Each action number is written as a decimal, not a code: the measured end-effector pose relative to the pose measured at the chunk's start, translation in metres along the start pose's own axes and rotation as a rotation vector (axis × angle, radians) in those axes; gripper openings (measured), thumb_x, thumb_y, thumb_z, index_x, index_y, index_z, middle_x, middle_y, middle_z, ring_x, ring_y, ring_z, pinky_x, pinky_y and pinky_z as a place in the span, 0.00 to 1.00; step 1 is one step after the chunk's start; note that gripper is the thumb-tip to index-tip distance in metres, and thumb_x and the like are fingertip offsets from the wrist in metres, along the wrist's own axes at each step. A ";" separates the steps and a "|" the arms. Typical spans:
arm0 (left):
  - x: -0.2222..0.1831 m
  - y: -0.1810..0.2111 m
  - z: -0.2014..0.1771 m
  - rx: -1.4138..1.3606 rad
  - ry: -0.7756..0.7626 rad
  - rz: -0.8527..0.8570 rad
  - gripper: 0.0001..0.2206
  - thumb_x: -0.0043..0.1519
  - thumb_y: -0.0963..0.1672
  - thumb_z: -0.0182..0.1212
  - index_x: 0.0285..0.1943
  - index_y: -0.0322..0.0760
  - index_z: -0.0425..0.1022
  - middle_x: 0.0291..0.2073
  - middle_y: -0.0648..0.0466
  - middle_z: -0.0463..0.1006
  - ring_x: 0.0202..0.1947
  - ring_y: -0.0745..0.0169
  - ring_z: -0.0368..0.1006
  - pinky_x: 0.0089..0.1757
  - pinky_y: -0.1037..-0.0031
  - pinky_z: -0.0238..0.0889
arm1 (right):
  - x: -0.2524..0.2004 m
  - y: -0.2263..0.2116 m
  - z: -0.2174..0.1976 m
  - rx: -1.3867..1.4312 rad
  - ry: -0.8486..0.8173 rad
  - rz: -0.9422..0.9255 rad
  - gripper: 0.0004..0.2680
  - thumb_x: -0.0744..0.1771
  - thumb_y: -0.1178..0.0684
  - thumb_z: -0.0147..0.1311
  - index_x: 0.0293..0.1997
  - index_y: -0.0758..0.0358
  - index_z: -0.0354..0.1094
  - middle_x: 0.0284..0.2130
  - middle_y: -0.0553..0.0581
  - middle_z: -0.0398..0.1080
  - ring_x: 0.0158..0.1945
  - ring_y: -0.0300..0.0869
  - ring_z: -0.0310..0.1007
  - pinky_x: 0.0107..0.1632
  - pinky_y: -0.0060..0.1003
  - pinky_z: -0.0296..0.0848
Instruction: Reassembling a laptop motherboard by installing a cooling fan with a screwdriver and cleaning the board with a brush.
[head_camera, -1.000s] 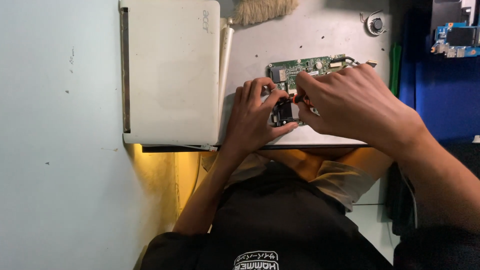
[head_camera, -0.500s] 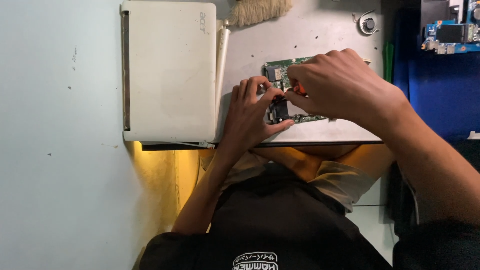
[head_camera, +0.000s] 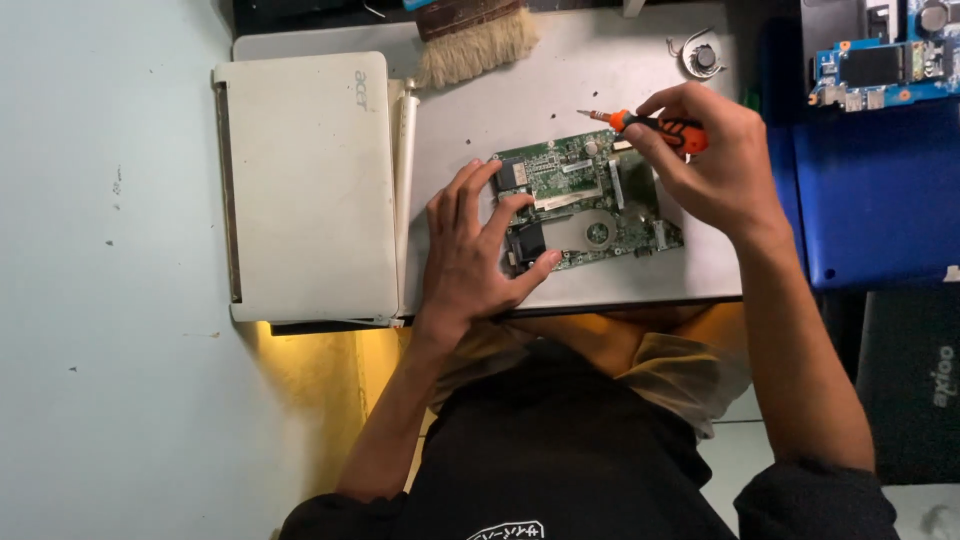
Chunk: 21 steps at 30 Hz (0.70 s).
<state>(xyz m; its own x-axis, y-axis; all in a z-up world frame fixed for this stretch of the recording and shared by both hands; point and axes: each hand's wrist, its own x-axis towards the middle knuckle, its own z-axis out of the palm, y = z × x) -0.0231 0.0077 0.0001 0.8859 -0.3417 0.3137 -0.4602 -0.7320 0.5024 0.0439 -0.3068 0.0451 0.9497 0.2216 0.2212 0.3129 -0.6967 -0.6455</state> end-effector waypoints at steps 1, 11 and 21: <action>0.002 0.000 0.000 0.011 0.000 -0.006 0.28 0.67 0.62 0.71 0.67 0.48 0.82 0.80 0.43 0.65 0.84 0.40 0.58 0.72 0.44 0.57 | 0.003 0.002 0.003 0.011 -0.003 -0.006 0.07 0.80 0.55 0.73 0.61 0.67 0.80 0.45 0.58 0.81 0.44 0.43 0.78 0.48 0.39 0.74; 0.007 0.006 -0.001 -0.001 0.006 -0.015 0.27 0.69 0.61 0.70 0.67 0.46 0.81 0.78 0.42 0.69 0.82 0.37 0.63 0.76 0.44 0.56 | 0.009 0.009 0.015 -0.038 -0.031 -0.029 0.08 0.78 0.51 0.72 0.60 0.63 0.81 0.45 0.57 0.83 0.42 0.48 0.80 0.45 0.44 0.73; 0.010 -0.010 0.015 -0.225 0.165 -0.163 0.13 0.76 0.55 0.69 0.58 0.50 0.85 0.62 0.55 0.77 0.67 0.48 0.76 0.69 0.52 0.62 | -0.011 0.044 0.035 0.173 0.190 -0.130 0.07 0.78 0.55 0.77 0.61 0.65 0.85 0.39 0.66 0.78 0.40 0.57 0.77 0.48 0.51 0.77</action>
